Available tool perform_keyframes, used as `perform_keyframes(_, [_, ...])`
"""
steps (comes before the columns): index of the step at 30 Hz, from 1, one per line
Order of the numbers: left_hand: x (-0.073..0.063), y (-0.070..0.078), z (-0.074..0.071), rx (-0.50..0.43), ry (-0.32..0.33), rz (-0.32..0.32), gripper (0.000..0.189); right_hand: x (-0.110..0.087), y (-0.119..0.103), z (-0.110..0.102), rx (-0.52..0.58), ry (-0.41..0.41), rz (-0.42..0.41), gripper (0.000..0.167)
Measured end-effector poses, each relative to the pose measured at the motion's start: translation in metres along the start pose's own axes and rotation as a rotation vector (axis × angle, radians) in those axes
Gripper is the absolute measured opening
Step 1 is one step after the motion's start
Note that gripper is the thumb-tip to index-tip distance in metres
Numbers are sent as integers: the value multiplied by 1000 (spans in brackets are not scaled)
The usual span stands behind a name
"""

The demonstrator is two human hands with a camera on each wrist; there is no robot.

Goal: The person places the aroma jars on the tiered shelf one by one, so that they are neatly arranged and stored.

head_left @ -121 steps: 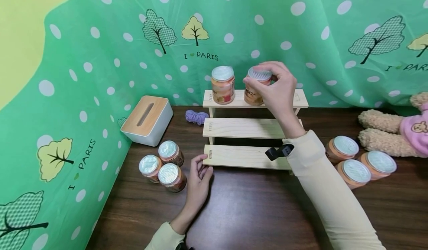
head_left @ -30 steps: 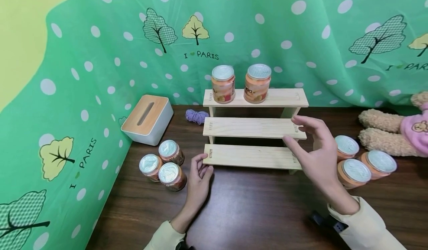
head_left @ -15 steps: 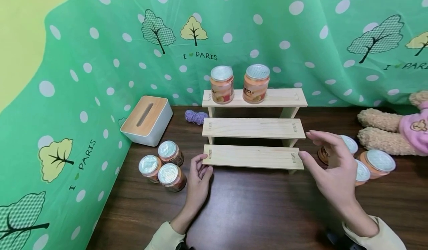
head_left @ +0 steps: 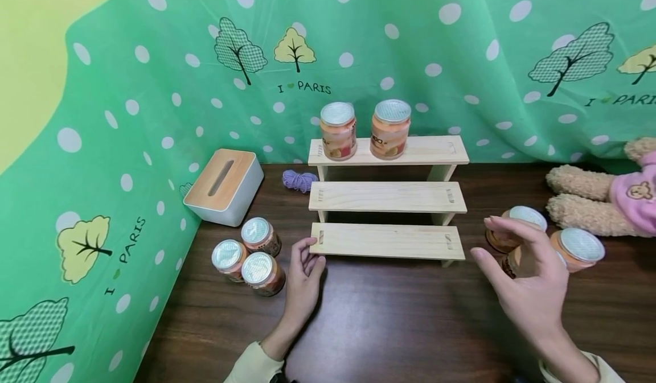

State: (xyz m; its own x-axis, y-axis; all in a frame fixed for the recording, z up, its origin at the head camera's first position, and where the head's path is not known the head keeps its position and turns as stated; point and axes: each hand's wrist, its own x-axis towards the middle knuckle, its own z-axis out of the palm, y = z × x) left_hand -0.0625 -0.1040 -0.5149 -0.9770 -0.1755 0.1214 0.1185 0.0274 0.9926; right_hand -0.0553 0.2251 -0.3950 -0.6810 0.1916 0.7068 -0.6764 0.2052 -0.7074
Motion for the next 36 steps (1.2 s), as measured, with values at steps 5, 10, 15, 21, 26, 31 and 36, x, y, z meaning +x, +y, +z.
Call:
perform_keyframes(5, [-1, 0, 0, -2, 1, 0, 41, -2, -7, -9, -18, 42, -17, 43])
perform_keyframes(10, [-1, -2, 0, -3, -1, -6, 41, -5, -11, -15, 28, 85, -6, 42])
perform_keyframes(15, [-1, -2, 0, -3, 3, -2, 41, -8, -13, -20, 49, 111, -2, 42])
perform_keyframes(21, [-2, -6, -1, -4, 1, 79, 40, -13, -11, -25, 70, 131, 8, 44])
perform_keyframes(26, [-1, -8, -1, 3, -3, 103, 39, -20, -8, -31, 26, 131, 35, 46])
perform_keyframes(31, [-1, -2, 0, -11, -8, 21, 41, -27, -9, -38, -11, 144, 60, 45])
perform_keyframes(36, [-1, 0, 0, -5, 2, -6, 41, -31, -7, -46, -174, 161, 66, 43])
